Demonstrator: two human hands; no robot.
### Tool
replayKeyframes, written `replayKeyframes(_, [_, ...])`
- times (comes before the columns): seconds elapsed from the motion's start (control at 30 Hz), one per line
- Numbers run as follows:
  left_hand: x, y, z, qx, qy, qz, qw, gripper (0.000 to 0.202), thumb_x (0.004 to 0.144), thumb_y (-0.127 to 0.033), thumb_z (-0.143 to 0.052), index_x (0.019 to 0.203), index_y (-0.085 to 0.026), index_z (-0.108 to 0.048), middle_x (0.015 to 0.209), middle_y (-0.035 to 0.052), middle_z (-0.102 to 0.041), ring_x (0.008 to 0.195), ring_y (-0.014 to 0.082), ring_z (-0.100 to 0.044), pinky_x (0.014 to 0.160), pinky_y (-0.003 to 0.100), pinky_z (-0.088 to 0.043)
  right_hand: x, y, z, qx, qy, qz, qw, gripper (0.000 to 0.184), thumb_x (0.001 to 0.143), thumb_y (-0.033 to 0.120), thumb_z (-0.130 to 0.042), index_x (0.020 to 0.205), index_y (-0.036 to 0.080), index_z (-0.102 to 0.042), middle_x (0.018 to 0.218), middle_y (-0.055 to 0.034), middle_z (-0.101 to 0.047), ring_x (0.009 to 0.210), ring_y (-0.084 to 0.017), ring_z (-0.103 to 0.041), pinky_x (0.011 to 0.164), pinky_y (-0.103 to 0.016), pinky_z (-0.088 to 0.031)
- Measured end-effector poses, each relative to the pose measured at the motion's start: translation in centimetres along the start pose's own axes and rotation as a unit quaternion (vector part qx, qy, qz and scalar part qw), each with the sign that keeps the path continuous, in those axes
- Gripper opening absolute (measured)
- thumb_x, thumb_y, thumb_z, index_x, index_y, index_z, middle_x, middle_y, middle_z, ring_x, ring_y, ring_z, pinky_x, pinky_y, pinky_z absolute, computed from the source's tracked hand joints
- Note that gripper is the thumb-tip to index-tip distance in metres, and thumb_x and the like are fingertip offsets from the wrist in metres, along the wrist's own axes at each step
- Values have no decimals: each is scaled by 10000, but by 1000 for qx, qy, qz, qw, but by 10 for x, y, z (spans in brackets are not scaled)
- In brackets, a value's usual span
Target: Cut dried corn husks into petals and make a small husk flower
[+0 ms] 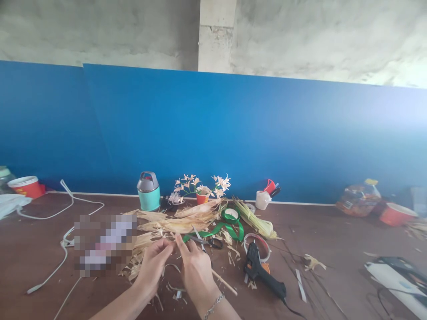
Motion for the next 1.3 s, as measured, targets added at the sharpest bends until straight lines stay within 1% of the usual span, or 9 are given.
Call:
replayKeyframes(0.13, [-6, -12, -4, 15, 37, -17, 999, 287, 684, -380, -613, 508, -172, -521, 496, -41, -444, 502, 96, -365, 504, 220, -300, 6, -34, 6, -28, -6, -83, 996, 654, 638, -9, -438, 1243, 225, -521, 790, -77, -669, 603, -178, -635, 516, -219, -456])
replayKeyframes(0.3, [4, -9, 2, 96, 42, -23, 994, 225, 730, -345, -553, 579, -178, -546, 523, -30, -484, 506, 115, -413, 511, 233, -313, 5, -37, 32, 100, -146, -66, 982, 374, 869, 208, -353, 1202, 172, -518, 748, -62, -653, 658, -175, -610, 631, -259, -473])
replayKeyframes(0.4, [9, -11, 2, 187, 66, -113, 974, 126, 718, -248, -542, 614, -182, -569, 622, 4, -556, 629, 162, -506, 611, 263, -365, 3, -21, 38, 142, -105, -53, 983, 283, 840, 306, -461, 1070, 175, -561, 563, 17, -554, 496, -139, -521, 504, -218, -405])
replayKeyframes(0.53, [6, -17, 0, 240, 95, -183, 949, 85, 680, -147, -525, 620, -194, -562, 673, 15, -571, 724, 191, -520, 677, 282, -371, 1, -9, 40, 157, -68, -18, 985, 109, 776, 196, -484, 816, 186, -585, 582, 18, -559, 511, -120, -508, 512, -205, -357])
replayKeyframes(0.67, [5, -14, -2, 160, 113, -129, 972, 85, 739, -239, -542, 672, -186, -552, 684, 10, -558, 679, 165, -502, 641, 262, -378, 2, -12, 32, 202, -56, -44, 977, 111, 769, 179, -469, 716, 182, -567, 535, 24, -541, 478, -111, -479, 477, -199, -325])
replayKeyframes(0.87, [4, -1, -11, 11, 146, -29, 989, 275, 709, -418, -631, 787, -155, -620, 719, 29, -625, 684, 165, -541, 630, 251, -395, 2, -13, 22, 344, -74, -106, 930, 199, 818, 290, -470, 701, 165, -572, 543, 6, -556, 467, -109, -484, 448, -185, -350])
replayKeyframes(1.0, [5, 0, -8, 17, 108, -24, 994, 283, 731, -433, -598, 711, -152, -618, 671, 21, -604, 640, 151, -517, 610, 248, -389, 1, -10, 23, 370, -53, -104, 922, 183, 811, 299, -490, 724, 162, -575, 565, 7, -549, 481, -104, -473, 466, -186, -358])
replayKeyframes(1.13, [6, -3, -6, 85, 121, -63, 987, 219, 711, -356, -610, 639, -151, -585, 589, -7, -534, 573, 123, -442, 561, 233, -349, 1, -10, 25, 374, -26, -94, 922, 196, 810, 300, -501, 912, 161, -596, 524, 44, -485, 452, -93, -402, 445, -188, -314])
replayKeyframes(1.3, [4, -1, -10, 41, 161, -21, 986, 222, 707, -353, -623, 632, -158, -548, 580, -25, -508, 559, 109, -431, 544, 221, -334, 2, -11, 24, 386, -6, -92, 918, 179, 819, 288, -485, 730, 159, -572, 549, 28, -485, 478, -91, -411, 456, -187, -312])
Point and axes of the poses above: each hand's wrist, its own x-axis towards the middle knuckle, its own z-axis out of the back of the hand, y = z × x, the point moved 4 cm from there along x, towards the middle knuckle
